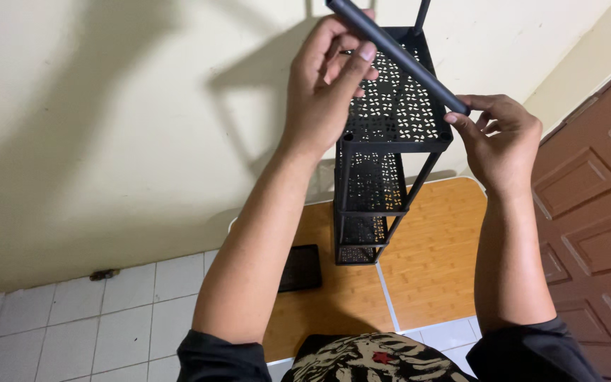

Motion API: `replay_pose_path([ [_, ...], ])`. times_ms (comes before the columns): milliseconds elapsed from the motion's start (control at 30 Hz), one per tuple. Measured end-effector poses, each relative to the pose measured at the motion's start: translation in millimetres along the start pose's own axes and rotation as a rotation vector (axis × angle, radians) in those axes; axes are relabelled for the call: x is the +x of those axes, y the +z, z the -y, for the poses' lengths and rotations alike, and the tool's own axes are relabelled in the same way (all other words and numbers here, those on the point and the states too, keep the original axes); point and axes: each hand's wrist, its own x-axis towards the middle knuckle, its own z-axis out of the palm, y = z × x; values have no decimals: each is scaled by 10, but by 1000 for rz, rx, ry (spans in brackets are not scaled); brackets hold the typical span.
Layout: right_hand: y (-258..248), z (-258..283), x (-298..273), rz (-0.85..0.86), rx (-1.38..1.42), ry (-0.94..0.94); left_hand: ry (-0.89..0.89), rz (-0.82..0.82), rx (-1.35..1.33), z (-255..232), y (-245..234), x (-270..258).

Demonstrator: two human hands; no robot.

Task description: The person assembles a black metal shelving unit by inserting vertical poles into the perforated shelves and securing them with plastic fasteners. They repeatedly attach and detach components while working on a wooden table.

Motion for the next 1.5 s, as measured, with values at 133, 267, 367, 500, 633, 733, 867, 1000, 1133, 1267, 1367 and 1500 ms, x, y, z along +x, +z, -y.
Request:
replay_pose_path([
  [133, -2, 211, -11, 18, -82, -52, -61, -72, 58, -244, -310, -83],
  [267, 58, 464, -86, -3, -22, -97, -94, -95, 69, -453, -560, -237],
  [367, 141, 565, -149, -37, -28, -150, -120, -123, 116, -524, -689, -328],
  [500, 289, 581, -245, -90, 174, -108, -129, -175, 132, -539, -848, -447],
  [633, 381, 641, -353, -49, 303, -46, -177, -267, 162, -649, -983, -618],
  [733, 453, 666, -405, -8, 457, -36, -182, -316, 184, -729, -1043, -711],
  [867, 574, 670, -394, 63, 508, -53, -215, -401, 221, -825, -1100, -827],
  [1000, 652, 636, -426, 131, 681, 33, -193, -488, 236, -914, -1069, -964],
  [1133, 742, 621, -441, 190, 784, 86, -249, -568, 276, -979, -1077, -1113],
  [1267, 790, 605, -458, 230, 816, 76, -302, -649, 317, -999, -1057, -1250],
  [1367, 841, 600, -451, 256, 806, 116, -328, -691, 319, -984, -1068, -1324],
  [1500, 943, 650, -432, 263, 827, 176, -325, -700, 323, -994, -1155, -1387],
])
